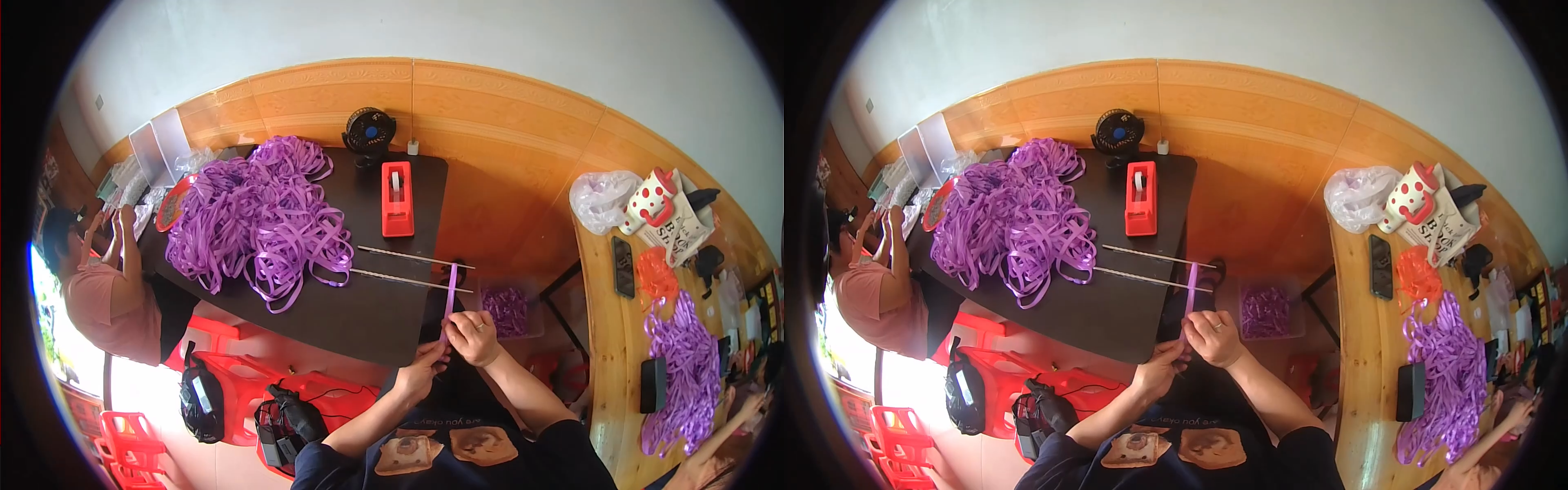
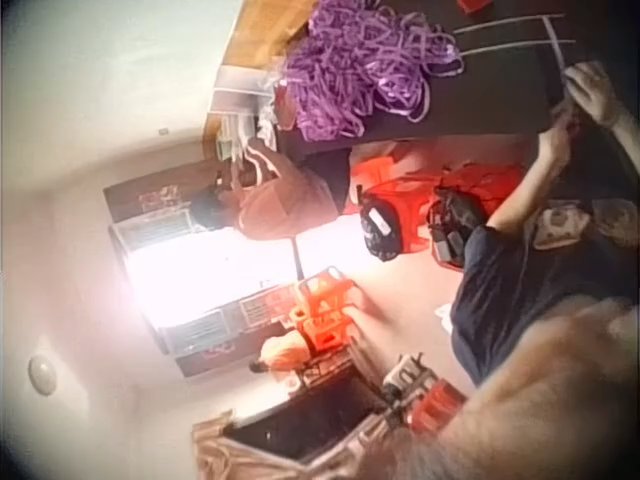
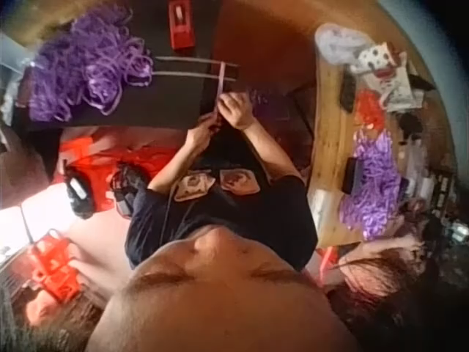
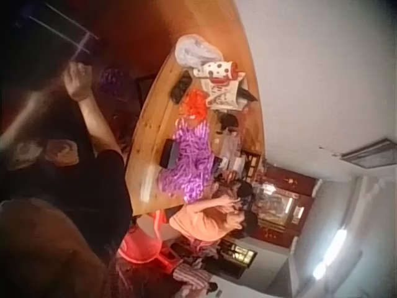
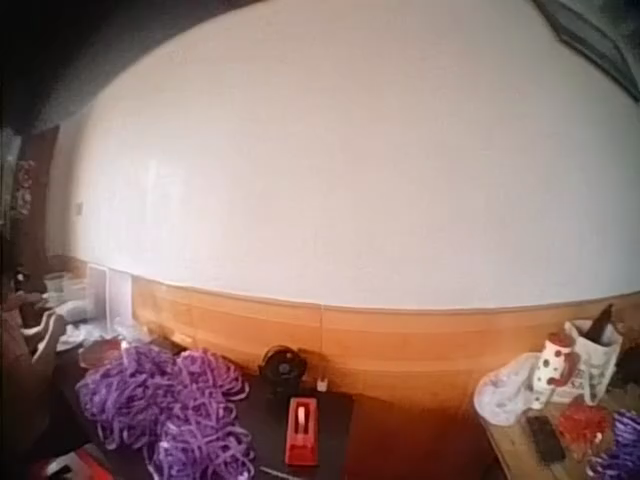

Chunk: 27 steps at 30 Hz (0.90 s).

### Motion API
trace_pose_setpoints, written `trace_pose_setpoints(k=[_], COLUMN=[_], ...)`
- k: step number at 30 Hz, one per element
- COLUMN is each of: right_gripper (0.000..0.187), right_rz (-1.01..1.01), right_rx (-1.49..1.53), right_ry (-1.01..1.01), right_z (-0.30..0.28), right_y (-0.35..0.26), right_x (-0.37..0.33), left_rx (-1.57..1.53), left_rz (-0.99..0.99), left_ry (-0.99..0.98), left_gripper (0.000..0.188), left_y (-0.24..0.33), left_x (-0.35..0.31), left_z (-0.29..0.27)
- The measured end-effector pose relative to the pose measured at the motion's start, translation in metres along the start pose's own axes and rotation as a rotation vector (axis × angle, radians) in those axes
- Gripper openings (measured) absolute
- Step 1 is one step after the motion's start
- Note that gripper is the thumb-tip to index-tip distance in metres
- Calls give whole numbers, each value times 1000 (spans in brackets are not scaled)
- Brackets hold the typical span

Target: The recorder uses a metal rod jig to wrap and tie purple ribbons into decorative bows.

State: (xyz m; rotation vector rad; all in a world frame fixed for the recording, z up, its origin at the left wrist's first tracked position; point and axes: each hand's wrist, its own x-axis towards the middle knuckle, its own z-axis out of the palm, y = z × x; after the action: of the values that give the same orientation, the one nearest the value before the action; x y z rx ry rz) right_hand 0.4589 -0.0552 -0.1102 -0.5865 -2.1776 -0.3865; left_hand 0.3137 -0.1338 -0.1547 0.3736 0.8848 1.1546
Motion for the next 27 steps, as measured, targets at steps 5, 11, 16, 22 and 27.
trace_pose_setpoints(k=[5,11,16,22,27], right_gripper=[22,18,33,33,17], right_rz=[8,14,60,-12,-92], right_rx=[-6,-16,-32,-31,-61], right_ry=[27,-16,4,-37,-19], right_z=[1,6,-1,-5,-1], right_y=[-4,-2,2,-4,-10], right_x=[4,0,2,3,1], left_rx=[-133,-164,-162,-88,-29], left_rz=[-211,-302,-205,-116,-27], left_ry=[-96,-114,-52,53,87], left_gripper=[16,9,1,10,11], left_y=[5,3,-3,-3,3], left_x=[-4,-2,-3,-7,-16], left_z=[-11,-22,-23,-14,-4])
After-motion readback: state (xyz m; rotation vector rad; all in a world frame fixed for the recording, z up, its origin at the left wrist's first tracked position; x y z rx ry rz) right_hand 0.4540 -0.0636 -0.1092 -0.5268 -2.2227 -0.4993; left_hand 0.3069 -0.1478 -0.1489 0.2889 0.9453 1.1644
